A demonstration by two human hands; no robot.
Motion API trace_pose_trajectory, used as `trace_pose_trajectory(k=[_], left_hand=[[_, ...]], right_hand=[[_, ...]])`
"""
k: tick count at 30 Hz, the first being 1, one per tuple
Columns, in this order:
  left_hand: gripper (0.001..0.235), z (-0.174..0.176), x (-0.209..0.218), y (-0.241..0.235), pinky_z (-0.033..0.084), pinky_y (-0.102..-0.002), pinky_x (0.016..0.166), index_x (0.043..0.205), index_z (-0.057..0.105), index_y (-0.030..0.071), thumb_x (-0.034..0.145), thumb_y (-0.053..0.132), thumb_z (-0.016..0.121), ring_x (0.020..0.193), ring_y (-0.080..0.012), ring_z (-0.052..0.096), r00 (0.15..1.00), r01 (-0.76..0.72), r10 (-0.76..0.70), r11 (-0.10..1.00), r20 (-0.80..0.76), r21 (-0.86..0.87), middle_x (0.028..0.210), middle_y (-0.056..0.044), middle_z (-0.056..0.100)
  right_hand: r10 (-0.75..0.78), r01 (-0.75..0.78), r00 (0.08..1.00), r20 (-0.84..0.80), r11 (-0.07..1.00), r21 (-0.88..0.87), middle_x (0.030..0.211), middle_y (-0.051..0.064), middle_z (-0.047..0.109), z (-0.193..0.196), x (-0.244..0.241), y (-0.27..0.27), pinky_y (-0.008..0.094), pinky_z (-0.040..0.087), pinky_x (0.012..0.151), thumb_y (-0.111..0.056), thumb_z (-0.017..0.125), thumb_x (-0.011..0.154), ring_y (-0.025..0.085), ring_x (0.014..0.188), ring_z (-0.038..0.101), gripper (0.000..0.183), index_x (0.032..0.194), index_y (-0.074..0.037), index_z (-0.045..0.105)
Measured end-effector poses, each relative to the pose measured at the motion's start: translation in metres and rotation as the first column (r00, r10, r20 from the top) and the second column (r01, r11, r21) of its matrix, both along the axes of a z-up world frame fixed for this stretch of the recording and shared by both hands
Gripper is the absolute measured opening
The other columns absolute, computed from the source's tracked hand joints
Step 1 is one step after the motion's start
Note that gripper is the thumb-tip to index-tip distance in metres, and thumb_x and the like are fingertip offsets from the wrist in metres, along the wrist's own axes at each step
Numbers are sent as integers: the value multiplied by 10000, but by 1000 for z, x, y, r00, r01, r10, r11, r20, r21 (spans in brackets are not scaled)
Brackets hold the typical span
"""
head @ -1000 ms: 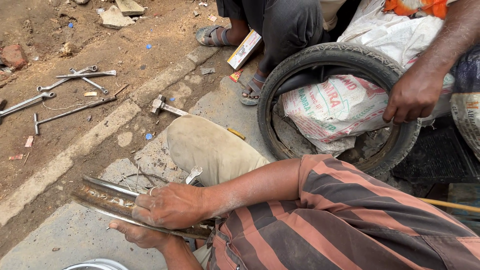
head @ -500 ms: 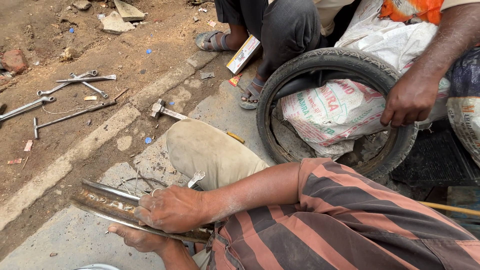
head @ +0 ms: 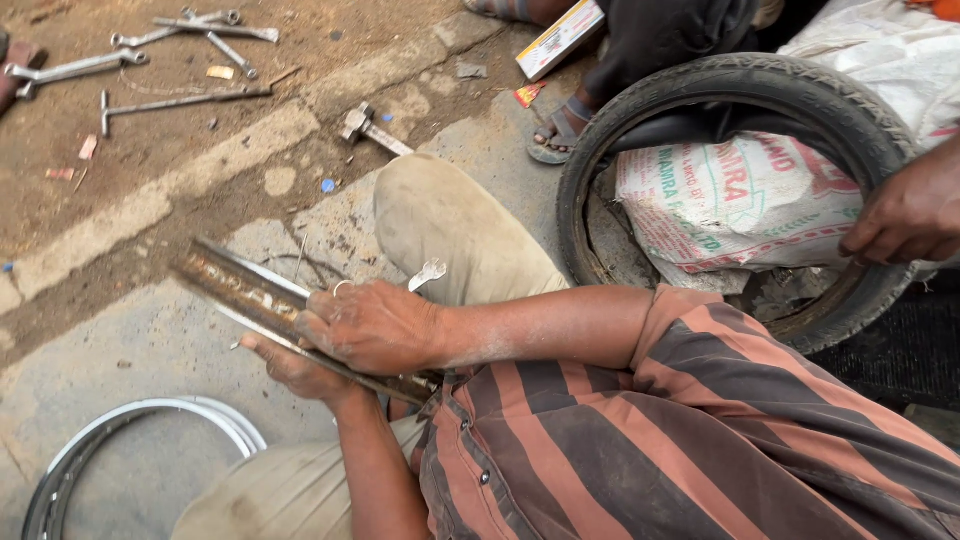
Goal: The person sits on the ground and uses a wrench to tighten the spokes on a bicycle wheel rim. They rotate the wheel and adjust multiple spokes around the rim.
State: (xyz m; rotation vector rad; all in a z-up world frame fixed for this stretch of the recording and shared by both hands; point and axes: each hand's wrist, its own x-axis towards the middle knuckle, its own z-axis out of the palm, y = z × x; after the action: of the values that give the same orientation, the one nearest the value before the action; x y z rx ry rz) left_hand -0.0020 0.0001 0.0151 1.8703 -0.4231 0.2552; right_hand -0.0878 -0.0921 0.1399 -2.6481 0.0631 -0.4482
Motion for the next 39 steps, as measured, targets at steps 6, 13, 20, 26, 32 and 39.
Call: trace_pose_trajectory(k=[6, 13, 20, 26, 32, 39], left_hand=[[660, 0, -7, -10, 566, -388, 691, 936, 707, -35, 1082, 543, 424, 736, -200, 673, 805, -66, -329, 777, -494, -626, 851, -123, 725], [672, 0, -18, -29, 427, -302, 586, 726, 627, 42, 1088, 580, 449, 617, -101, 543, 849, 43, -351, 791, -396, -610, 658, -2, 585], [684, 4, -22, -35, 440, -304, 606, 726, 650, 64, 1090, 590, 405, 622, -80, 531, 873, 112, -373, 781, -316, -614, 626, 22, 567], [662, 7, -22, -35, 426, -314, 617, 759, 635, 26, 1103, 547, 414, 640, -96, 492, 882, 90, -340, 803, -328, -590, 642, 4, 544], [683, 5, -22, -37, 450, -334, 659, 732, 604, 36, 1106, 566, 389, 665, -95, 511, 885, 124, -354, 804, -302, -582, 678, 6, 531], [670, 2, -23, -39, 431, -325, 643, 713, 561, 64, 1096, 585, 386, 652, -105, 488, 881, 102, -339, 819, -331, -565, 664, 3, 488]], right_hand=[[201, -202, 975, 95, 979, 4, 1112, 115, 628, -1, -21, -22, 409, 595, 754, -122, 675, 955, 300, 945, 703, 206, 1144, -62, 616], [-60, 73, 995, 78, 984, -165, 767, 126, 631, 21, -10, -15, 458, 483, 586, -352, 799, 1047, 347, 662, 639, 395, 910, -43, 595], [-80, 71, 997, -20, 953, -296, 715, 139, 607, 15, -12, -32, 484, 475, 596, -312, 782, 1126, 373, 654, 624, 419, 853, -68, 579], [43, -32, 998, 43, 970, -242, 851, 152, 614, 13, -15, -24, 470, 490, 710, -126, 723, 1083, 358, 775, 618, 223, 960, -6, 580], [153, -146, 982, 110, 987, -65, 898, 154, 608, 30, -21, -25, 433, 506, 705, -112, 733, 1016, 336, 801, 623, 189, 1017, 8, 587], [-42, 33, 998, -38, 977, -212, 807, 140, 585, 22, -19, -20, 468, 464, 660, -152, 791, 1106, 362, 744, 596, 293, 934, -37, 583]])
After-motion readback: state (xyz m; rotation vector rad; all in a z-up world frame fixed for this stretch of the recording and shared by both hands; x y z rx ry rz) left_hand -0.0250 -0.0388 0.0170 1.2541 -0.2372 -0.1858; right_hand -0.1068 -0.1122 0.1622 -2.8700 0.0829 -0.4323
